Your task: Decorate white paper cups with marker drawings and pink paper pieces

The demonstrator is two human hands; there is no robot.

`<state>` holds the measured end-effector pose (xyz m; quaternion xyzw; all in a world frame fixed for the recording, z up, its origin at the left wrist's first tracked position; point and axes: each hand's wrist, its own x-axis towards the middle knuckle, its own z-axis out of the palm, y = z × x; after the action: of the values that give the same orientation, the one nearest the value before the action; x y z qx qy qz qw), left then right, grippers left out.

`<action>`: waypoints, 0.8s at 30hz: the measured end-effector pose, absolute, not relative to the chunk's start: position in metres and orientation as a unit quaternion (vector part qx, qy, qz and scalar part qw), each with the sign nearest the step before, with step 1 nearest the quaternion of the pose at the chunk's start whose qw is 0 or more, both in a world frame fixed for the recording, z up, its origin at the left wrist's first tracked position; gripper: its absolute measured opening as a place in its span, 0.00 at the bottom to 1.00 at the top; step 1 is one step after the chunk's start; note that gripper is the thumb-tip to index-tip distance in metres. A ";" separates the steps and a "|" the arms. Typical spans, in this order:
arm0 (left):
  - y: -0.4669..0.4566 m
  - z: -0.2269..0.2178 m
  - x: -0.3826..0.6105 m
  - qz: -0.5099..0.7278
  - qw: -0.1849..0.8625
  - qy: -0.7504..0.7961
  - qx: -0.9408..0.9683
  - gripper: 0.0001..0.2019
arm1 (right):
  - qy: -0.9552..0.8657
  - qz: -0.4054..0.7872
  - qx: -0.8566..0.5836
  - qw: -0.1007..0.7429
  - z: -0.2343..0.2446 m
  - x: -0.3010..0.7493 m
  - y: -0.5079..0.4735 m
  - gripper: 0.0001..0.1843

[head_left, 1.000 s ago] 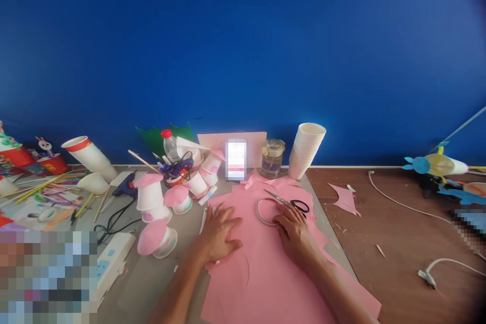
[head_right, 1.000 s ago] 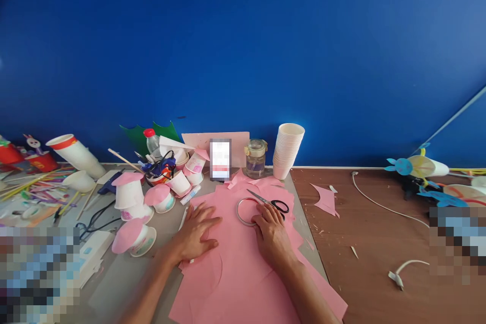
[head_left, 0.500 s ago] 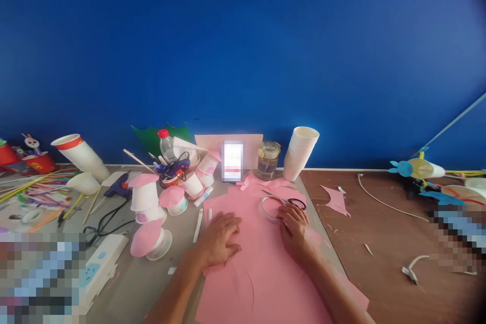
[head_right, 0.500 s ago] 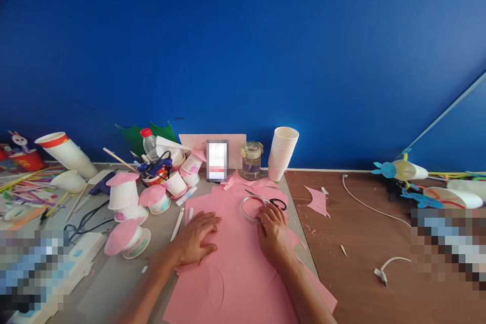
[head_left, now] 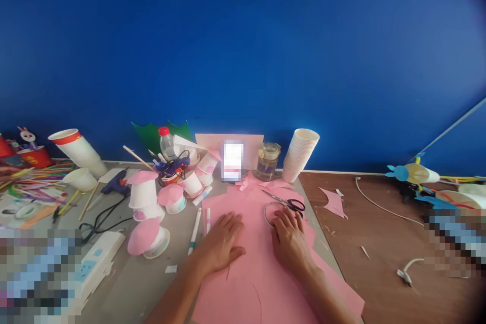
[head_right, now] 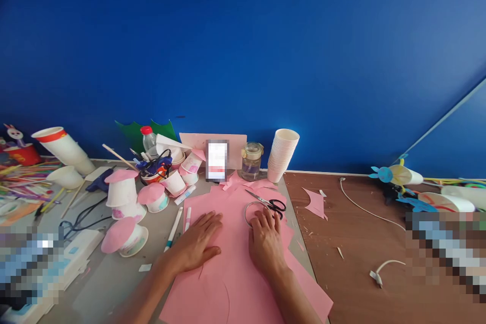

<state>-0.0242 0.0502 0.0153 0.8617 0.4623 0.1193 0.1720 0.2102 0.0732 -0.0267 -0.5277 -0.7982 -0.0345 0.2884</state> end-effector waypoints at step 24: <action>0.045 0.017 -0.016 0.104 0.122 0.467 0.870 0.27 | -0.884 0.041 -0.364 0.292 -0.015 0.197 0.113 0.14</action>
<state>-0.0160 0.0454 0.0172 0.8696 0.4671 0.1042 0.1215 0.1975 0.1131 -0.0147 -0.3638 -0.8837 0.0414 0.2915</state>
